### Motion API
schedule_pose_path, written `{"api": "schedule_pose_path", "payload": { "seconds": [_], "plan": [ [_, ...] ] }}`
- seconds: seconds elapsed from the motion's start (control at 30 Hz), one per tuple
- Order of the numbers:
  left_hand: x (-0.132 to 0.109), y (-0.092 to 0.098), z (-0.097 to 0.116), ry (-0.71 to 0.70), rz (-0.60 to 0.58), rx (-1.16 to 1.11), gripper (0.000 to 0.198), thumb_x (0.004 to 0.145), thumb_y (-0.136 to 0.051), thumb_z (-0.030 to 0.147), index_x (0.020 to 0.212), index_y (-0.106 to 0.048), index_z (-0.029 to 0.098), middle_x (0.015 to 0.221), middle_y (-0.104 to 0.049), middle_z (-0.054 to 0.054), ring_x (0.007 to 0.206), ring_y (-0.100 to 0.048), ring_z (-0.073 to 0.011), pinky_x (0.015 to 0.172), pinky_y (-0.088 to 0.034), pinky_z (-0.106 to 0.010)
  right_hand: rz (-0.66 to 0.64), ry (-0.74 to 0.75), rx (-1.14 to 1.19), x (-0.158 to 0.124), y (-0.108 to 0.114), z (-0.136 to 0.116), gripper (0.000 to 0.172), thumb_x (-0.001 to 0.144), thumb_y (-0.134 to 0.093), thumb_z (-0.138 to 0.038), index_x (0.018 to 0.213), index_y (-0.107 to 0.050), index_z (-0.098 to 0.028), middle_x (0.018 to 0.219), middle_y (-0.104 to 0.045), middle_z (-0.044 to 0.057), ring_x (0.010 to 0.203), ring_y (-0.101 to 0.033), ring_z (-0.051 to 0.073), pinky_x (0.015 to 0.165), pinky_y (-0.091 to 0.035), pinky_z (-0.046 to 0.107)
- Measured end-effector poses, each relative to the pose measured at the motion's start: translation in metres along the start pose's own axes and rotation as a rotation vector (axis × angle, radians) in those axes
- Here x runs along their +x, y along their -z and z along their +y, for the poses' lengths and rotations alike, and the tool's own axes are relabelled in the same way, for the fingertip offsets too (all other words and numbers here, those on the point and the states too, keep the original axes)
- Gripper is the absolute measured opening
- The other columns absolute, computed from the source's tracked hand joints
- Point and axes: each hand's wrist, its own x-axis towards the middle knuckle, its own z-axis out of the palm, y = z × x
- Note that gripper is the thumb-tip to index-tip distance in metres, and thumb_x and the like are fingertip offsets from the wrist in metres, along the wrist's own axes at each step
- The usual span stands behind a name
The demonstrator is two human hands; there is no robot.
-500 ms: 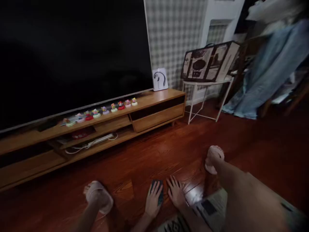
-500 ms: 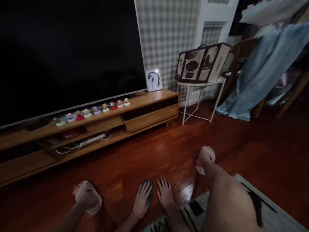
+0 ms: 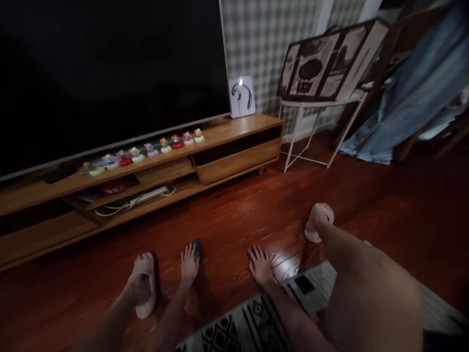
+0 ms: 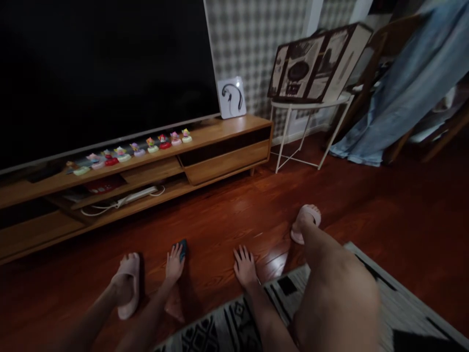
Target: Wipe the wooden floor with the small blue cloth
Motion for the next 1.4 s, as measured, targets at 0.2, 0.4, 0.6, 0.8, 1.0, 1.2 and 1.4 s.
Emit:
{"api": "schedule_pose_path", "payload": {
  "seconds": [0.2, 0.4, 0.6, 0.8, 1.0, 1.2, 1.4],
  "plan": [
    [-0.043, -0.035, 0.05, -0.159, -0.097, -0.036, 0.07, 0.091, -0.046, 0.022, 0.16, -0.029, 0.022, 0.17, -0.028, -0.008, 0.159, -0.011, -0.025, 0.129, -0.022, -0.053, -0.048, 0.008, 0.024, 0.001, 0.014, -0.006, 0.053, 0.096, -0.042, -0.026, 0.148, -0.054, -0.023, 0.156, -0.05, 0.011, 0.146, -0.037, 0.031, 0.117, -0.026, 0.05],
    [-0.057, -0.048, 0.089, -0.484, -0.185, -0.163, 0.095, 0.074, -0.049, 0.004, 0.162, -0.023, 0.028, 0.172, -0.02, -0.004, 0.16, -0.009, -0.0242, 0.129, -0.016, -0.061, -0.082, -0.003, 0.0, 0.0, 0.019, -0.01, 0.054, 0.097, -0.043, -0.027, 0.149, -0.051, -0.022, 0.156, -0.049, 0.012, 0.145, -0.036, 0.03, 0.116, -0.027, 0.049],
    [-0.025, -0.016, 0.017, -0.396, -0.244, -0.185, 0.092, 0.066, -0.051, 0.005, 0.155, -0.038, 0.029, 0.165, -0.039, -0.002, 0.155, -0.028, -0.0196, 0.128, -0.028, -0.049, -0.104, -0.009, -0.03, -0.001, 0.016, -0.008, 0.054, 0.097, -0.042, -0.027, 0.15, -0.05, -0.022, 0.158, -0.047, 0.012, 0.147, -0.033, 0.03, 0.116, -0.028, 0.049],
    [-0.018, 0.075, -0.093, -0.211, -0.129, -0.131, 0.083, 0.064, -0.061, 0.018, 0.145, -0.047, 0.021, 0.162, -0.038, -0.016, 0.155, -0.02, -0.042, 0.121, -0.023, -0.073, -0.083, 0.021, -0.022, -0.001, 0.013, -0.006, 0.056, 0.096, -0.043, -0.027, 0.152, -0.049, -0.023, 0.156, -0.049, 0.012, 0.147, -0.034, 0.03, 0.118, -0.027, 0.048],
    [-0.02, 0.08, -0.077, -0.122, -0.13, -0.102, 0.076, 0.066, -0.062, 0.024, 0.142, -0.052, 0.02, 0.162, -0.037, -0.018, 0.153, -0.02, -0.0486, 0.118, -0.023, -0.077, -0.051, 0.025, 0.002, -0.002, 0.009, -0.003, 0.054, 0.096, -0.044, -0.025, 0.149, -0.051, -0.021, 0.156, -0.049, 0.012, 0.148, -0.035, 0.028, 0.119, -0.029, 0.046],
    [-0.035, -0.036, 0.101, -0.309, -0.214, -0.169, 0.084, 0.077, -0.05, 0.01, 0.157, -0.036, 0.028, 0.171, -0.025, -0.006, 0.159, -0.015, -0.0254, 0.129, -0.019, -0.056, -0.062, 0.059, -0.007, -0.001, 0.004, 0.0, 0.067, 0.096, -0.043, -0.027, 0.161, -0.03, -0.02, 0.167, -0.031, 0.012, 0.154, -0.025, 0.026, 0.123, -0.023, 0.048],
    [-0.022, -0.052, 0.114, -0.465, -0.292, -0.152, 0.086, 0.076, -0.045, 0.0, 0.154, -0.041, 0.035, 0.168, -0.033, -0.001, 0.157, -0.021, -0.0185, 0.129, -0.022, -0.052, -0.055, 0.068, -0.025, -0.001, 0.001, 0.001, 0.07, 0.097, -0.043, -0.03, 0.163, -0.022, -0.021, 0.17, -0.025, 0.01, 0.156, -0.021, 0.026, 0.125, -0.02, 0.05]
  ]
}}
